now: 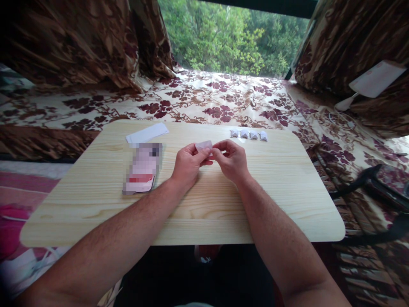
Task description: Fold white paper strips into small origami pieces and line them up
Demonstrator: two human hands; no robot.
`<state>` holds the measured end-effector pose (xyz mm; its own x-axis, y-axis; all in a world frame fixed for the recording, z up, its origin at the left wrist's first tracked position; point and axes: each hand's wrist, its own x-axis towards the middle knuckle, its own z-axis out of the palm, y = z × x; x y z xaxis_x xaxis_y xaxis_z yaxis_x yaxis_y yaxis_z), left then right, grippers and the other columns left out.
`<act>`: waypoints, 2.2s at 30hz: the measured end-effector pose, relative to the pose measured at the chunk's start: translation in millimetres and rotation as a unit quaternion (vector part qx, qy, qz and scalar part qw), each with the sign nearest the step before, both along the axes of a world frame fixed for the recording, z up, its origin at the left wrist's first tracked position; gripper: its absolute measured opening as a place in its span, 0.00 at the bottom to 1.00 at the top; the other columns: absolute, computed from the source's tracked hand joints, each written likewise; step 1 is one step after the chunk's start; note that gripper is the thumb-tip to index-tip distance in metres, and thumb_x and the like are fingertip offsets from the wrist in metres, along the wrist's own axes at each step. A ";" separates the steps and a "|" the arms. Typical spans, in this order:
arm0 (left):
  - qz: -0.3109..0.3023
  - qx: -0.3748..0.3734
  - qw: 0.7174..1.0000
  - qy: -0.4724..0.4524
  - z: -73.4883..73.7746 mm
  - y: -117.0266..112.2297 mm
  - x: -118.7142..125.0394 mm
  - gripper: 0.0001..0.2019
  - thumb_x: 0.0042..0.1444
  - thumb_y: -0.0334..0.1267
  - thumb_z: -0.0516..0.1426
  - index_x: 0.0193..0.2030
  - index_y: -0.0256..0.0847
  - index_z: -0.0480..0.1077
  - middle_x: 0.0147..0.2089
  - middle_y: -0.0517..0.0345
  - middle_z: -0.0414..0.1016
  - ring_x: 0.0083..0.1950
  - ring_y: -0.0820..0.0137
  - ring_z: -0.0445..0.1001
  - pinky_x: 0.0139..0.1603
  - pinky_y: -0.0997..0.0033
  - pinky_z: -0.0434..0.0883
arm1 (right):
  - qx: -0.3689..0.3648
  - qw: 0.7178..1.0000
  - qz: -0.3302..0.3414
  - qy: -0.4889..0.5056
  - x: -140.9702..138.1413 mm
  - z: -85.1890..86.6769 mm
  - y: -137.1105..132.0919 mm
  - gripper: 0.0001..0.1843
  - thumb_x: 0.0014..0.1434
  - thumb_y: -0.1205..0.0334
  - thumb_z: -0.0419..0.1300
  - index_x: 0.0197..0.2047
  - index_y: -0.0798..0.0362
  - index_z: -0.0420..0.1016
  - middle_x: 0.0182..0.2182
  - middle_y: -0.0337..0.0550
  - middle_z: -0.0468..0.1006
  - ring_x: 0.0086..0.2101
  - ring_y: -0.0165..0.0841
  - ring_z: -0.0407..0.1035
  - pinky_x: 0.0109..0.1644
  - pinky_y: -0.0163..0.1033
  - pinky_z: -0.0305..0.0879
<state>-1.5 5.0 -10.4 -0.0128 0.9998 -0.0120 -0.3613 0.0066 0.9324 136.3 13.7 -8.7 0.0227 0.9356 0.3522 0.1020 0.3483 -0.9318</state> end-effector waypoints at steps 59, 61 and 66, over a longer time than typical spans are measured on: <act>-0.017 0.030 0.999 -0.021 -1.1 0.5 2.4 0.19 0.43 0.47 0.71 0.36 0.37 0.76 0.32 0.58 0.79 0.31 0.73 0.77 0.35 0.73 0.77 | -0.022 0.999 -0.025 0.016 -3.2 3.4 -4.1 0.08 0.53 0.58 0.67 0.32 0.54 0.77 0.27 0.39 0.79 0.26 0.30 0.73 0.31 0.36 0.71; -0.027 0.020 0.999 -0.023 0.2 -0.5 2.3 0.18 0.42 0.44 0.72 0.37 0.36 0.77 0.33 0.57 0.80 0.32 0.73 0.77 0.36 0.73 0.77 | -0.030 0.999 -0.026 0.017 -1.8 3.6 -3.3 0.07 0.53 0.59 0.66 0.32 0.54 0.77 0.26 0.39 0.78 0.25 0.30 0.72 0.30 0.36 0.70; -0.034 -0.011 0.999 -0.024 2.3 -1.6 2.4 0.16 0.43 0.42 0.71 0.36 0.34 0.78 0.32 0.55 0.80 0.32 0.70 0.79 0.33 0.74 0.76 | -0.061 0.997 -0.010 0.047 -1.2 3.1 -1.4 0.06 0.52 0.60 0.67 0.31 0.55 0.77 0.25 0.38 0.78 0.25 0.29 0.72 0.30 0.36 0.70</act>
<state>1.0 3.4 -8.1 0.0569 0.9978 -0.0330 -0.4044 0.0533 0.9130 135.1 12.3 -5.6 0.0689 0.9704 0.2314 0.0184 0.2306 -0.9729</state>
